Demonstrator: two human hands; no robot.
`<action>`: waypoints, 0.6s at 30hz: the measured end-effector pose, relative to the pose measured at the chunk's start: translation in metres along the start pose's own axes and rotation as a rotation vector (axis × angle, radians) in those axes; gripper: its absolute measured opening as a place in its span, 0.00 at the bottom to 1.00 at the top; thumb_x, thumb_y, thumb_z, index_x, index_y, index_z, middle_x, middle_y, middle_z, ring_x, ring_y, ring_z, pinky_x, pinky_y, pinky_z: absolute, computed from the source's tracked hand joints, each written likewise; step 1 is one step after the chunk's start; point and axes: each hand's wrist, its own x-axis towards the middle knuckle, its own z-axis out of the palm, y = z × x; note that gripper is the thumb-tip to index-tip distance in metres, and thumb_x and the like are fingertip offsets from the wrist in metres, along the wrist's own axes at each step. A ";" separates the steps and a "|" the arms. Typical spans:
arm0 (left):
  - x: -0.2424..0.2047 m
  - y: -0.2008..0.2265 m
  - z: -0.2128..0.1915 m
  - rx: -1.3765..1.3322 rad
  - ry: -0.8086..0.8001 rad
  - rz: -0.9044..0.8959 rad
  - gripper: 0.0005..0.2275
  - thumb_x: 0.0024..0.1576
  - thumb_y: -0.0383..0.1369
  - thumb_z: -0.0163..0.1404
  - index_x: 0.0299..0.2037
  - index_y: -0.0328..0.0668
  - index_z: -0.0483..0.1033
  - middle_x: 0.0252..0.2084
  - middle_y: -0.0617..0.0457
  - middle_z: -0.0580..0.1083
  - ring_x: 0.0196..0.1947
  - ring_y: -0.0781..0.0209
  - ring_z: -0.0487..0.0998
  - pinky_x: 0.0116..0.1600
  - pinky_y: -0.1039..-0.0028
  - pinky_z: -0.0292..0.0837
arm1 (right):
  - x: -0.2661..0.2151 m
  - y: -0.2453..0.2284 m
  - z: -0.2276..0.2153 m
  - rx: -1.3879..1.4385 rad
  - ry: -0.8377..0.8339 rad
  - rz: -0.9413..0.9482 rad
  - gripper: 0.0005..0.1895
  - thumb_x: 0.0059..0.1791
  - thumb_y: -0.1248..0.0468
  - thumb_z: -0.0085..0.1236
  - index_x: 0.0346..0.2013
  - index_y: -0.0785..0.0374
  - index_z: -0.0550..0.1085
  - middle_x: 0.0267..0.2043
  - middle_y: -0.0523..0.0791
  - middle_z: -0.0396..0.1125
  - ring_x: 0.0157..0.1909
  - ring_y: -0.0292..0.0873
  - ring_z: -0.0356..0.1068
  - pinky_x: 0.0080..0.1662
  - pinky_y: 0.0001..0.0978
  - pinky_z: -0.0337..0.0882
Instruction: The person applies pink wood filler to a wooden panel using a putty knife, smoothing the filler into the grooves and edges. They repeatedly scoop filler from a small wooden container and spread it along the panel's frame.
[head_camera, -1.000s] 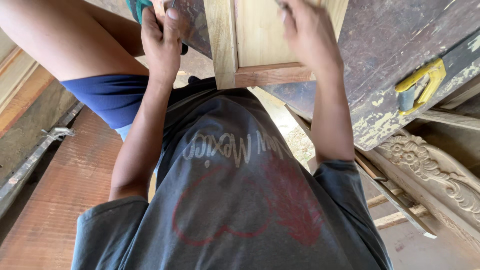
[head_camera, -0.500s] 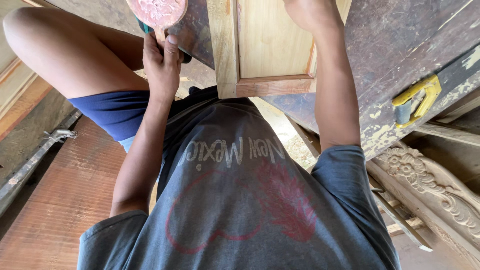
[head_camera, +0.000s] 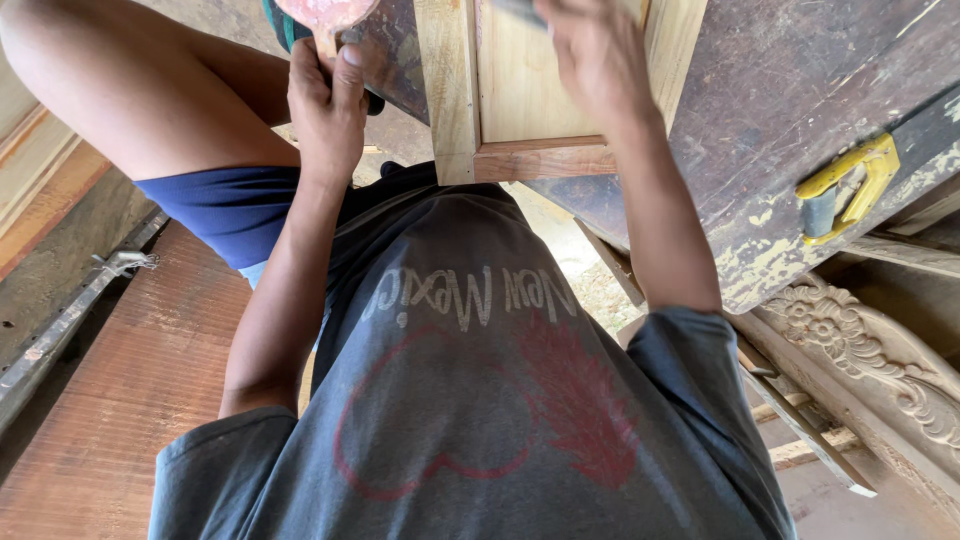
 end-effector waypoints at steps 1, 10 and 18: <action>0.001 0.000 0.001 0.047 0.007 0.016 0.18 0.71 0.43 0.53 0.40 0.39 0.59 0.28 0.60 0.63 0.26 0.74 0.61 0.30 0.81 0.60 | -0.014 -0.010 0.001 0.035 -0.053 0.076 0.16 0.54 0.79 0.56 0.55 0.67 0.79 0.42 0.52 0.74 0.39 0.48 0.76 0.44 0.37 0.77; -0.001 0.013 0.017 0.298 -0.008 0.061 0.19 0.67 0.44 0.54 0.54 0.33 0.67 0.27 0.60 0.68 0.25 0.75 0.66 0.29 0.81 0.64 | 0.025 0.008 0.005 -0.052 0.208 0.075 0.19 0.50 0.78 0.59 0.54 0.64 0.81 0.45 0.49 0.75 0.41 0.50 0.77 0.41 0.40 0.77; -0.004 0.036 0.023 0.402 -0.065 0.049 0.19 0.70 0.40 0.49 0.59 0.27 0.65 0.34 0.49 0.77 0.32 0.64 0.78 0.37 0.73 0.75 | -0.044 -0.039 -0.006 0.160 -0.161 0.273 0.17 0.52 0.79 0.51 0.53 0.68 0.78 0.53 0.51 0.74 0.36 0.46 0.77 0.36 0.32 0.78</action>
